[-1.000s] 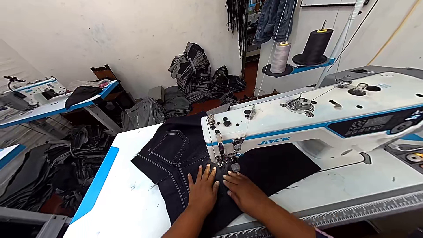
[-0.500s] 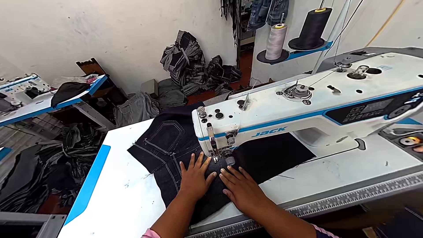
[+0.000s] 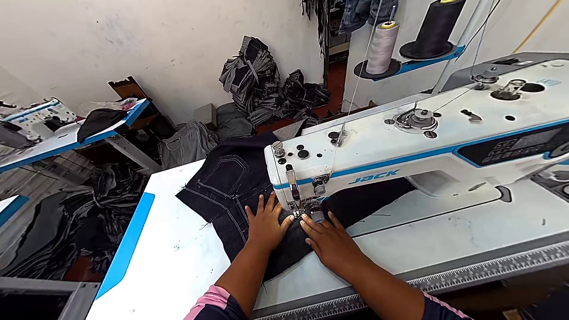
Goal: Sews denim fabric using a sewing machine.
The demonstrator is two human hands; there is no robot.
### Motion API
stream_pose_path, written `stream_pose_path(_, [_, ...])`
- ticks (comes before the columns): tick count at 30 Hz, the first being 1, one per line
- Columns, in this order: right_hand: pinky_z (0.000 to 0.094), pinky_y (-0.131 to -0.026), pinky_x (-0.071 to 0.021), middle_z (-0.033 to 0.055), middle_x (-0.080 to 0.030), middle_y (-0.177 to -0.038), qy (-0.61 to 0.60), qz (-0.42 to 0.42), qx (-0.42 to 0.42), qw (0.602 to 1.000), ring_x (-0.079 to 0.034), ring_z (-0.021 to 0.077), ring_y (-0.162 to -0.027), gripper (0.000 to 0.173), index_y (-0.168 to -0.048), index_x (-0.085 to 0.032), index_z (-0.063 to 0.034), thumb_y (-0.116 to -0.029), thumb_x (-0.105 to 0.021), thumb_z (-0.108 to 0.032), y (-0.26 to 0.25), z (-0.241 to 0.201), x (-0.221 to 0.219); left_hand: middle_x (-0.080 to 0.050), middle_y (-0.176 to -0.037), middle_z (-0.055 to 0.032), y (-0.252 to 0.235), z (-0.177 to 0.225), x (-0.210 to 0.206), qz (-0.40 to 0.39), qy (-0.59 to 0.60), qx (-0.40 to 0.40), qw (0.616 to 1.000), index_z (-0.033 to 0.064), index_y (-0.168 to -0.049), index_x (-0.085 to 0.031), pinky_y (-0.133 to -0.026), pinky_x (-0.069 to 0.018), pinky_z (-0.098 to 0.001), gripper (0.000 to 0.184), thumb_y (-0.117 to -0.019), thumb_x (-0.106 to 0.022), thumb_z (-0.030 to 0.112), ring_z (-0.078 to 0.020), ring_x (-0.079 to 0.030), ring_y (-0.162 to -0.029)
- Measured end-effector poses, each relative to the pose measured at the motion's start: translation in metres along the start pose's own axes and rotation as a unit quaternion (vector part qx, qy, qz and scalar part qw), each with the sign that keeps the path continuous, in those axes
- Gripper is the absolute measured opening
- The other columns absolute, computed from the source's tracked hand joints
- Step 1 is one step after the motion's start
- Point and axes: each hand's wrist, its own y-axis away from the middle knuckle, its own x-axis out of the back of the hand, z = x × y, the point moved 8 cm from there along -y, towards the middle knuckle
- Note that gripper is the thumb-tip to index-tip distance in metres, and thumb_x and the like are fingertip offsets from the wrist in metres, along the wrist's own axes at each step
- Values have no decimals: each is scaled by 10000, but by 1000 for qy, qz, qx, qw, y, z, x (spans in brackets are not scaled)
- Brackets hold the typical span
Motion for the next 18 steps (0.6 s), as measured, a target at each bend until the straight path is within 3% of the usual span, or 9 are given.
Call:
stream_pose_path(7, [608,-1255,-56,45,-351,-1663,0,0,3,1000,-217,279,-1576,506,-1577,-403,-114,-1129,-275,-310,2,0,2,-115,-1737,3,-1,0,4,-29,-6,-1,1000,276,-1609,-346,-1187,-10,-736,673,-1047,-316,643,-323,-16,-1602])
stream_pose_path(10, [589,-1261,-54,55,-369,-1653,-13,6,9,1000,-234,280,-1571,499,-1558,-437,-102,-1126,-287,-301,2,2,5,-271,-1696,-30,-7,-13,17,-22,-29,-96,995,256,-1582,-412,-1203,-130,-691,598,-1070,-369,563,-335,-174,-1577])
stream_pose_path(11, [575,-1265,-61,62,-385,-1644,-21,12,13,1000,-247,277,-1567,494,-1548,-453,-96,-1124,-296,-295,3,2,5,-316,-1679,-21,-10,-24,16,0,-19,-137,990,253,-1575,-427,-1217,-129,-658,564,-1081,-371,520,-309,-200,-1574])
stream_pose_path(12, [558,-1269,-79,72,-412,-1628,-32,29,22,999,-276,277,-1557,484,-1528,-481,-86,-1119,-312,-284,3,3,5,-313,-1681,-12,-11,-36,11,16,5,-165,986,243,-1583,-417,-1236,-75,-630,553,-1089,-356,484,-284,-170,-1585])
stream_pose_path(13, [546,-1268,-124,91,-467,-1590,-46,70,39,996,-337,286,-1530,463,-1485,-535,-69,-1109,-346,-264,6,3,6,-286,-1692,-9,-10,-44,5,23,32,-170,985,225,-1594,-397,-1248,-6,-611,559,-1094,-337,469,-269,-116,-1598])
stream_pose_path(15, [569,-1195,-333,131,-640,-1411,-71,236,106,963,-554,336,-1373,381,-1290,-704,-37,-1045,-461,-199,20,3,14,-213,-1716,-11,4,-43,-4,26,55,-122,991,224,-1623,-327,-1245,53,-616,581,-1098,-307,471,-276,-41,-1605])
stream_pose_path(16, [573,-1138,-416,133,-689,-1336,-80,303,138,940,-620,350,-1296,347,-1206,-748,-37,-1007,-501,-178,30,1,16,-169,-1726,-34,18,-35,-8,24,57,-80,995,221,-1639,-278,-1239,49,-642,595,-1099,-303,470,-305,-23,-1604])
stream_pose_path(18, [537,-1089,-484,123,-713,-1292,-91,336,179,920,-650,348,-1253,310,-1144,-773,-49,-941,-555,-136,49,-9,16,-75,-1731,-135,54,-11,-15,-5,50,7,999,194,-1662,-161,-1203,-2,-721,637,-1103,-298,466,-416,-4,-1588])
